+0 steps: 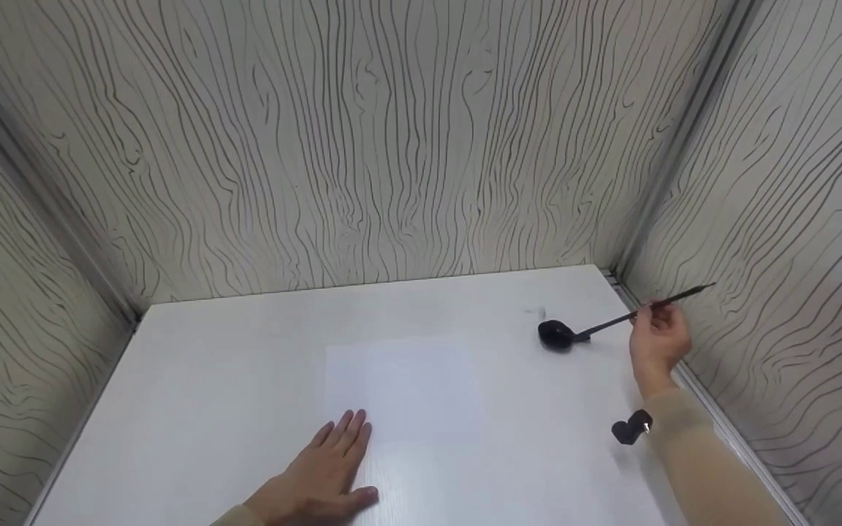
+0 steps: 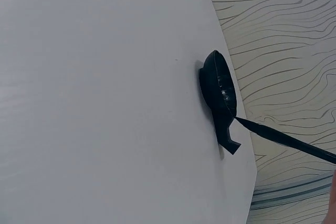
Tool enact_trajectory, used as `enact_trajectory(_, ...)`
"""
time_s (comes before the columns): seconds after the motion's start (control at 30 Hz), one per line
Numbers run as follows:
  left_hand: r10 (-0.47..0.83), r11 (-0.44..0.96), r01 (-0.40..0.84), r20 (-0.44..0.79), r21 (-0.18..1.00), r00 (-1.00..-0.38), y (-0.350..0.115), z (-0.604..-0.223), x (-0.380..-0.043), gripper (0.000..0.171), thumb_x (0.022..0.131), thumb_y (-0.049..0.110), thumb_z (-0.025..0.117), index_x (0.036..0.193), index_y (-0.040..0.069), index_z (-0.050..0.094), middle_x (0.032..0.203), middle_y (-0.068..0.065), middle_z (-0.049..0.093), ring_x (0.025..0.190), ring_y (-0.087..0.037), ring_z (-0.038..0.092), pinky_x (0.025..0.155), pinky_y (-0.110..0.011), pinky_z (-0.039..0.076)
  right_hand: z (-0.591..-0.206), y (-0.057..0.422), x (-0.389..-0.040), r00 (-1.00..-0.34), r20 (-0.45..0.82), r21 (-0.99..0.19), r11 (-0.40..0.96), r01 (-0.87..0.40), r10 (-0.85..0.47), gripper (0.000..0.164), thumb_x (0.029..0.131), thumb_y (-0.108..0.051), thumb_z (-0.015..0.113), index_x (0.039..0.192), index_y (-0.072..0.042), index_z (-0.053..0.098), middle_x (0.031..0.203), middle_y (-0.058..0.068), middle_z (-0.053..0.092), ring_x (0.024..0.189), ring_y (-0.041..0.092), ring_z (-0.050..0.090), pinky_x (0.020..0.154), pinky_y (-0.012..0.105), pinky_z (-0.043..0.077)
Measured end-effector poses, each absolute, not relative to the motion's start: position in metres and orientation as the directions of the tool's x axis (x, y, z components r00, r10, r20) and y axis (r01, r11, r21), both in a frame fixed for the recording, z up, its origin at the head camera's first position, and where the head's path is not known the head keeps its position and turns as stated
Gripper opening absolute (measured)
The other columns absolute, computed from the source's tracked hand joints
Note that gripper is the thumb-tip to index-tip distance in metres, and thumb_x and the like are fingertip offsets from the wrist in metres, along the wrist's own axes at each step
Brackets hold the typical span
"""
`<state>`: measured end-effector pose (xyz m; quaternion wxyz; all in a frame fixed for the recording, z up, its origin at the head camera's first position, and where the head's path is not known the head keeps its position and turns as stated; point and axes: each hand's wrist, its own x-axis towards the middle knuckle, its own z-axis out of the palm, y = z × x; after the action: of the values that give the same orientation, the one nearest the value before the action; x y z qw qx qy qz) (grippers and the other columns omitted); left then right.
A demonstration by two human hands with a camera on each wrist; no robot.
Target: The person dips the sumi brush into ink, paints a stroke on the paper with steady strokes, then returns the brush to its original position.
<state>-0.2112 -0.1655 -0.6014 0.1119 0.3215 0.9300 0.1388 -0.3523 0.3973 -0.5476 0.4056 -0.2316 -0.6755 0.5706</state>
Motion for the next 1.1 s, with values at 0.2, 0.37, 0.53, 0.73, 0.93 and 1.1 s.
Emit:
enact_trajectory(0.2,0.633,0.747,0.579,-0.083,0.326,-0.77,-0.167,-0.604,-0.21,0.101,0.109,0.069,0.049,0.175,-0.004,0.026,0.188,-0.023,0.018,0.175,-0.047,0.022,0.138,-0.071,0.026,-0.545,0.395,-0.354,-0.533,0.323,-0.946,0.258,-0.196,0.782,0.016,0.107,-0.007,0.066,0.121,0.002,0.068,0.092,-0.02,0.063,0.083,-0.005,0.066,0.076,0.005,0.058)
enact_trajectory(0.37,0.627,0.754,0.57,-0.101,0.327,-0.772,-0.166,-0.606,-0.211,0.102,0.109,0.071,0.047,0.176,-0.004,0.025,0.189,-0.023,0.016,0.176,-0.046,0.019,0.139,-0.07,0.023,-0.55,0.39,-0.355,-0.543,0.32,-0.947,0.24,-0.216,0.776,0.016,0.107,-0.003,0.068,0.121,0.004,0.067,0.093,-0.019,0.063,0.083,-0.004,0.067,0.078,0.007,0.06)
enact_trajectory(0.53,0.623,0.761,0.561,-0.124,0.327,-0.773,-0.164,-0.606,-0.211,0.104,0.108,0.073,0.045,0.177,-0.002,0.023,0.19,-0.021,0.014,0.177,-0.045,0.017,0.14,-0.07,0.021,-0.554,0.392,-0.354,-0.549,0.304,-0.952,0.224,-0.209,0.779,0.023,0.107,-0.003,0.069,0.126,0.009,0.067,0.095,-0.014,0.066,0.081,-0.005,0.066,0.077,0.007,0.06)
enact_trajectory(0.73,0.623,0.759,0.546,-0.151,0.355,-0.768,-0.165,-0.605,-0.213,0.104,0.109,0.073,0.043,0.177,-0.002,0.022,0.19,-0.021,0.013,0.177,-0.046,0.015,0.14,-0.071,0.018,-0.549,0.4,-0.35,-0.546,0.277,-0.961,0.225,-0.162,0.79,0.018,0.107,-0.009,0.07,0.122,0.003,0.069,0.09,-0.022,0.064,0.082,-0.006,0.066,0.077,0.006,0.058)
enact_trajectory(0.93,0.621,0.762,0.539,-0.166,0.36,-0.766,-0.165,-0.606,-0.215,0.103,0.109,0.074,0.041,0.177,-0.001,0.022,0.19,-0.02,0.012,0.177,-0.046,0.013,0.141,-0.071,0.017,-0.54,0.404,-0.345,-0.516,0.307,-0.951,0.28,-0.131,0.8,0.011,0.109,-0.012,0.069,0.118,-0.007,0.07,0.096,-0.018,0.066,0.084,-0.004,0.064,0.074,0.006,0.054)
enact_trajectory(1.1,0.628,0.756,0.547,-0.163,0.359,-0.761,-0.165,-0.605,-0.213,0.103,0.109,0.073,0.041,0.177,-0.002,0.022,0.189,-0.022,0.012,0.177,-0.048,0.014,0.14,-0.072,0.017,-0.532,0.405,-0.343,-0.514,0.335,-0.941,0.314,-0.131,0.79,0.011,0.109,-0.013,0.064,0.117,-0.013,0.071,0.097,-0.021,0.061,0.087,-0.003,0.062,0.075,0.008,0.05)
